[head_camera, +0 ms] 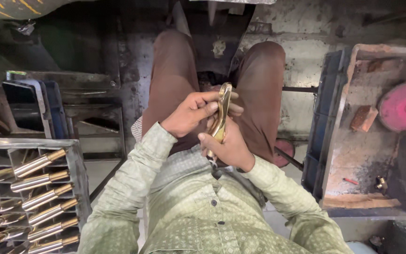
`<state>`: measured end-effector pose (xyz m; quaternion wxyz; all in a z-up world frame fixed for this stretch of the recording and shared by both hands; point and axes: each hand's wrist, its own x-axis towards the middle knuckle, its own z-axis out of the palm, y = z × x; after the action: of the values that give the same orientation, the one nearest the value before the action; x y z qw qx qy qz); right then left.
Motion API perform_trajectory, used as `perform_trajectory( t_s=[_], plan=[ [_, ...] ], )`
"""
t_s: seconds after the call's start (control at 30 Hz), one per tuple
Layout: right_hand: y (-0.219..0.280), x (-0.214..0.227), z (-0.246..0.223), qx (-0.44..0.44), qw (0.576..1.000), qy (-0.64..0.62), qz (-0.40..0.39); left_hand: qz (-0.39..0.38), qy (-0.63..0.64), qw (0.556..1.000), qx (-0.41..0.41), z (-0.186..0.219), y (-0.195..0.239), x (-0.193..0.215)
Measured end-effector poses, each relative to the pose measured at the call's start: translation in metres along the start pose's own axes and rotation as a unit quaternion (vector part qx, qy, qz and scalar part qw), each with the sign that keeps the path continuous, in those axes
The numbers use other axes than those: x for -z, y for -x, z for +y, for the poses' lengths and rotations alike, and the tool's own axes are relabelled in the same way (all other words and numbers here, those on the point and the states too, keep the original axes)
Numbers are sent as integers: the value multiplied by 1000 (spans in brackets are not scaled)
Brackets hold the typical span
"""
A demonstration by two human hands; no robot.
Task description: The person holds a metal handle-like object and presses it against a rotating polishing wheel to smooth its surface, turning the object over to polish different sides and placing finished items into a crate.
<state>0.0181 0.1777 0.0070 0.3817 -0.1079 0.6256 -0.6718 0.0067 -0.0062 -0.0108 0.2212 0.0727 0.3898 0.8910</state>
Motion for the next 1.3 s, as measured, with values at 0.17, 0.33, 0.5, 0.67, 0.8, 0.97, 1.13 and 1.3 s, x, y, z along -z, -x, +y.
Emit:
perform_trajectory(
  t_s=[0.17, 0.33, 0.5, 0.67, 0.8, 0.97, 1.13, 1.3],
  plan=[
    [-26, 24, 4, -85, 994, -70, -25, 33, 11, 999, 26, -15, -17, 37],
    [-134, 82, 33, -219, 904, -367, -20, 161, 125, 973, 106, -48, -86, 132],
    [-208, 114, 74, -262, 877, -402, -1, 210, 186, 960, 22, -99, -135, 183],
    [-216, 118, 85, -260, 895, -362, 29, 222, 215, 951, 17, -115, -137, 194],
    [-219, 116, 78, -260, 908, -323, 49, 241, 215, 946, 24, -117, -139, 194],
    [-221, 113, 68, -247, 916, -313, 53, 246, 231, 941, 16, -121, -142, 195],
    [-222, 112, 64, -242, 917, -313, 50, 242, 237, 941, 16, -122, -143, 196],
    [-226, 113, 62, -241, 913, -326, 51, 259, 258, 930, 25, -117, -145, 195]
  ],
)
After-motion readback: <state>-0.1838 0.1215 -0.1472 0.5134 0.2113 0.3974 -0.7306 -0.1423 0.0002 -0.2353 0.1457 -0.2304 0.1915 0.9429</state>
